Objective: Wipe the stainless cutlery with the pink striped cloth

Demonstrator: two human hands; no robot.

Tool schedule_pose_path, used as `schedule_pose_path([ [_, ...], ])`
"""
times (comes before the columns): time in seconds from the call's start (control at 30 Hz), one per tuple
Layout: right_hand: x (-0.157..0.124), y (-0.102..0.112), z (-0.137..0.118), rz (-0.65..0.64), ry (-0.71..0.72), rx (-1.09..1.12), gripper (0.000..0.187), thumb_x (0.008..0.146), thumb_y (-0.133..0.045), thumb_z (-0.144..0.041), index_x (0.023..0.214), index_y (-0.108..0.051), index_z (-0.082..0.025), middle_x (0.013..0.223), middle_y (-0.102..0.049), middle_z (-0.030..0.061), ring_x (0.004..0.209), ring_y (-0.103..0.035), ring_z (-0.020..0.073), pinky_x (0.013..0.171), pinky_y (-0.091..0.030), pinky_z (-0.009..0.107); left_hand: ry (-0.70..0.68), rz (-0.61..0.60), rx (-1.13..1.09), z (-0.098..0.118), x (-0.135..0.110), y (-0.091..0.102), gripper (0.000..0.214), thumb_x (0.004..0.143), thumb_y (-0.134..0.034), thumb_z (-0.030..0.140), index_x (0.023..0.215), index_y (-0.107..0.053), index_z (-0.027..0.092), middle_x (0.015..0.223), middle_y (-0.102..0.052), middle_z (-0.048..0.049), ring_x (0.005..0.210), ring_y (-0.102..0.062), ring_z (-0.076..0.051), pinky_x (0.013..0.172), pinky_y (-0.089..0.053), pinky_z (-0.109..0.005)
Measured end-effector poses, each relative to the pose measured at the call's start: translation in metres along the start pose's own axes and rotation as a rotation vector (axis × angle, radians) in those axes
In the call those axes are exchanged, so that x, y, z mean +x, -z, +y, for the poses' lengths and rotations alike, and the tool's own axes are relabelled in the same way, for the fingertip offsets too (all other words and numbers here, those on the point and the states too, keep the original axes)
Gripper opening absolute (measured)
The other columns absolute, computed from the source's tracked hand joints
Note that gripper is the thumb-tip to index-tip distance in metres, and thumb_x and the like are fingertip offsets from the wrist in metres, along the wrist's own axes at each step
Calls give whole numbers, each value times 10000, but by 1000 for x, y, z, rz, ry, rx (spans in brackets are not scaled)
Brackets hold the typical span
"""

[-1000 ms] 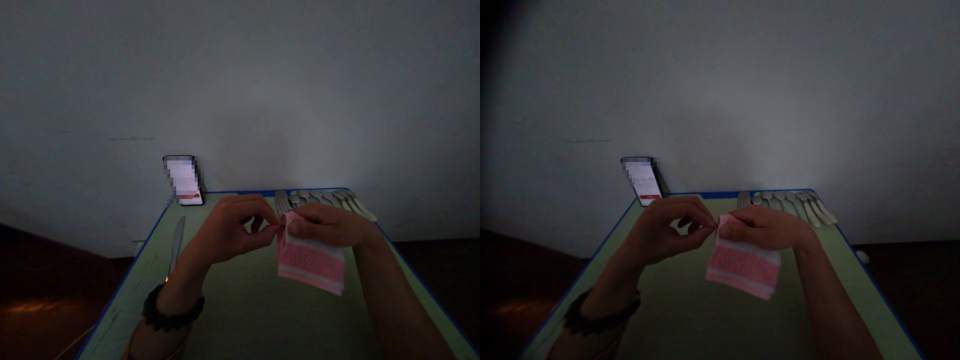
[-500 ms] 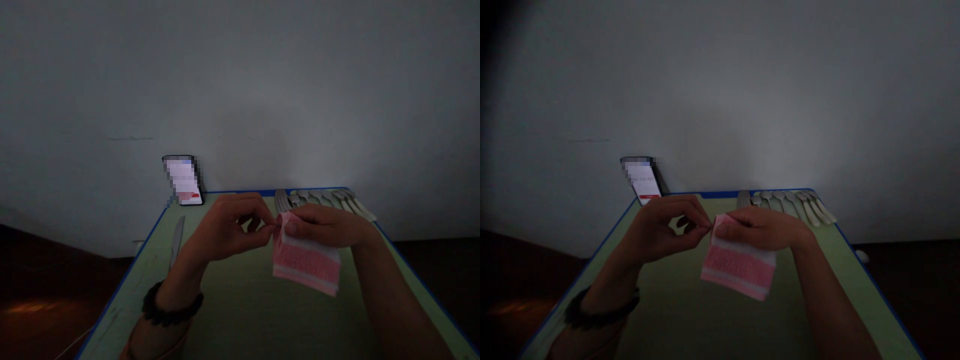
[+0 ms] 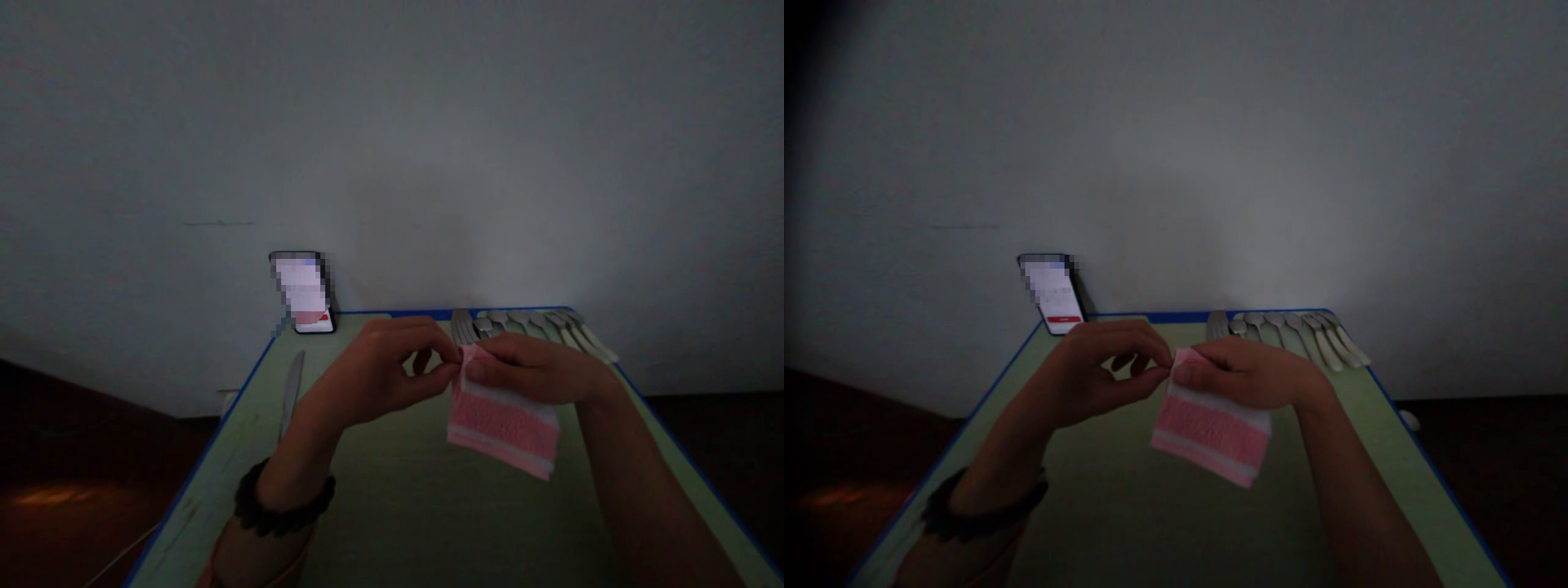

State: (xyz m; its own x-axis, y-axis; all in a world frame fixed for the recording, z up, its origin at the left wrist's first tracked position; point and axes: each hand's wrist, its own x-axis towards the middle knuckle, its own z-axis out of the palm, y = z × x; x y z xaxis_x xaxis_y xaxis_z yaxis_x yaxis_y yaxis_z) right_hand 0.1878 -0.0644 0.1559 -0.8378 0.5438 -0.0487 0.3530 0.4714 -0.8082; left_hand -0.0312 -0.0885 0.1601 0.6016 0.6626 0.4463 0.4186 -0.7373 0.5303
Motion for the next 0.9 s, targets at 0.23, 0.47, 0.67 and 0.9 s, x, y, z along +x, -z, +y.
schedule_pose_path([
  [0.23, 2, 0, -1, -26, -44, 22, 392, 912, -370, -506, 820, -518, -155, 674, -447, -28, 584, -402, 81, 510, -336, 204, -27, 39, 7, -1, -1, 2, 44, 817, -603, 177, 798, -641, 166, 718, -619, 1, 579, -501, -71, 529, -400, -186],
  [0.47, -15, 12, 10, 0, -193, 34, 421, 899, -373, -539, 892, -562, -163, 737, -531, 1, 634, -476, 107, 555, -388, 216, 32, 275, -89, -20, -19, 30, 21, 780, -652, 165, 780, -634, 175, 737, -631, -4, 639, -563, -98, 554, -435, -211],
  [0.67, -28, 20, 19, 31, -235, -23, 418, 892, -394, -535, 894, -582, -162, 772, -557, 18, 672, -507, 127, 594, -415, 233, 106, 339, -189, -36, -35, 47, 29, 758, -683, 162, 765, -659, 176, 734, -638, -14, 648, -566, -109, 543, -432, -219],
  [0.9, -15, 13, 14, 22, -197, -71, 444, 894, -358, -555, 768, -524, -163, 666, -469, -12, 583, -432, 98, 501, -344, 213, 133, 141, -52, -21, -24, 36, 22, 787, -663, 196, 797, -651, 180, 727, -633, -4, 655, -574, -103, 568, -438, -210],
])
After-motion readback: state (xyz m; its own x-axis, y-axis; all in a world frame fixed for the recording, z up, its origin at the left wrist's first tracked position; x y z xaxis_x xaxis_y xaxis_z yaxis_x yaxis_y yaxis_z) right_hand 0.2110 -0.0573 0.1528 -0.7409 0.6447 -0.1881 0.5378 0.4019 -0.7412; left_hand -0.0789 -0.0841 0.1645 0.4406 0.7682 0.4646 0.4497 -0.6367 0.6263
